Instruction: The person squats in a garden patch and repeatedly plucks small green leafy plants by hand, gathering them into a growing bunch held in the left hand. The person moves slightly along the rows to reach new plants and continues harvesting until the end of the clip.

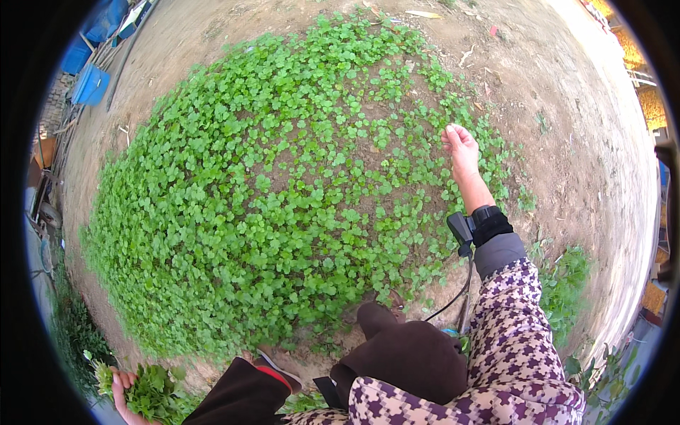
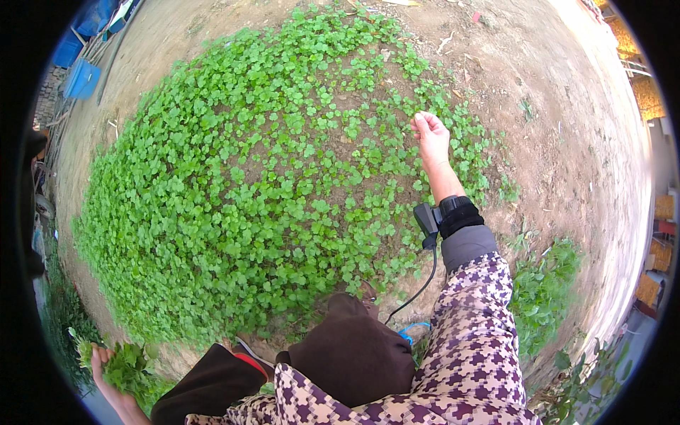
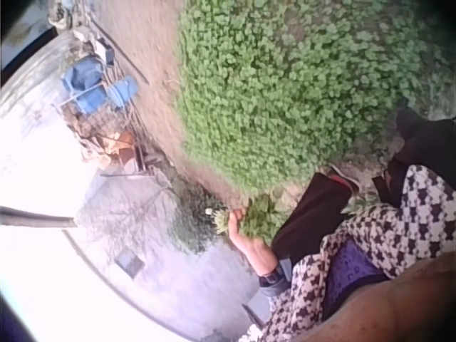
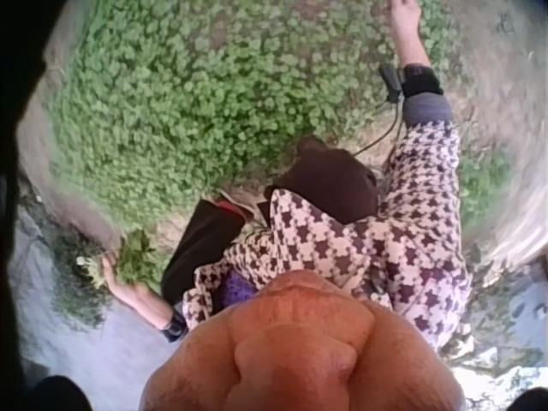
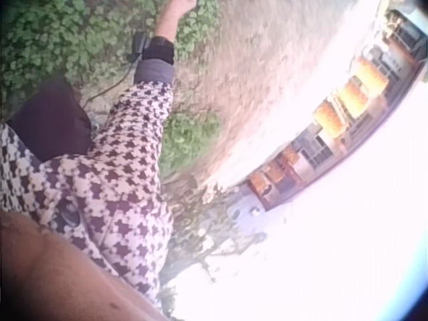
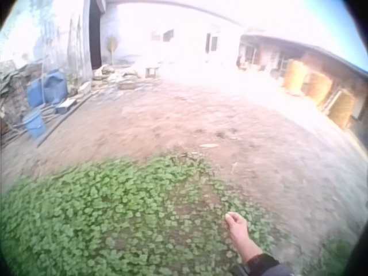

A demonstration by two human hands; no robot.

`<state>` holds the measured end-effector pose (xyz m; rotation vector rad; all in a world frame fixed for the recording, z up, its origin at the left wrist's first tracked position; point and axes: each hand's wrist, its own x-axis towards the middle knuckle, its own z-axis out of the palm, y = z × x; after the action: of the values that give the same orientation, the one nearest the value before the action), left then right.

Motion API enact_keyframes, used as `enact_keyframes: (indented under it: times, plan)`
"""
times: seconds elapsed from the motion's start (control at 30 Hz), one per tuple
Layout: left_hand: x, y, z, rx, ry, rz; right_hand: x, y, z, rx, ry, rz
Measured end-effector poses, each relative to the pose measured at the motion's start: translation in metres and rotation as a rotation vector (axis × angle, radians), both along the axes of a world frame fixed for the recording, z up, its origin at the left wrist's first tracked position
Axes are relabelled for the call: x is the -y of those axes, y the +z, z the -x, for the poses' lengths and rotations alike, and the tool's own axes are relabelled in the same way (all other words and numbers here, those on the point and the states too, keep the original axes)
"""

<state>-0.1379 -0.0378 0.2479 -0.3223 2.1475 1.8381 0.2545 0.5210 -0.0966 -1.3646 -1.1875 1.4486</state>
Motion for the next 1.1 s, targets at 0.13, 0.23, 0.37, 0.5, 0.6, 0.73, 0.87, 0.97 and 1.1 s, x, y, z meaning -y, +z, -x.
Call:
enact_keyframes:
  times: [0.13, 0.23, 0.37, 0.5, 0.6, 0.73, 0.87, 0.97, 1.1]
  plan:
    - [0.006, 0.008, -0.004, -0.001, -0.023, -0.031, 0.024, 0.018, -0.093, 0.201, -0.189, -0.058]
    - [0.009, 0.021, -0.003, 0.105, -0.01, 0.142, 0.041, 0.034, -0.182, 0.31, -0.327, -0.079]
    - [0.007, 0.025, -0.007, 0.083, -0.09, 0.165, 0.064, 0.049, -0.283, 0.436, -0.537, -0.153]
    - [0.001, 0.027, -0.01, 0.112, -0.235, 0.094, 0.089, 0.058, -0.343, 0.624, -0.577, -0.141]
    - [0.0, 0.028, -0.012, 0.005, -0.082, 0.211, 0.102, 0.052, -0.368, 0.78, -0.561, -0.128]
    - [0.005, 0.03, -0.007, 0.094, -0.216, 0.112, 0.111, 0.046, -0.378, 0.918, -0.621, -0.052]
    - [0.007, 0.03, -0.008, 0.086, -0.168, 0.117, 0.113, 0.056, -0.367, 1.113, -0.643, 0.143]
    - [0.001, 0.029, -0.015, 0.053, -0.078, 0.156, 0.114, 0.061, -0.348, 1.277, -0.573, 0.111]
    - [-0.008, 0.026, -0.017, -0.009, 0.056, 0.197, 0.092, 0.048, -0.297, 1.251, -0.38, -0.119]
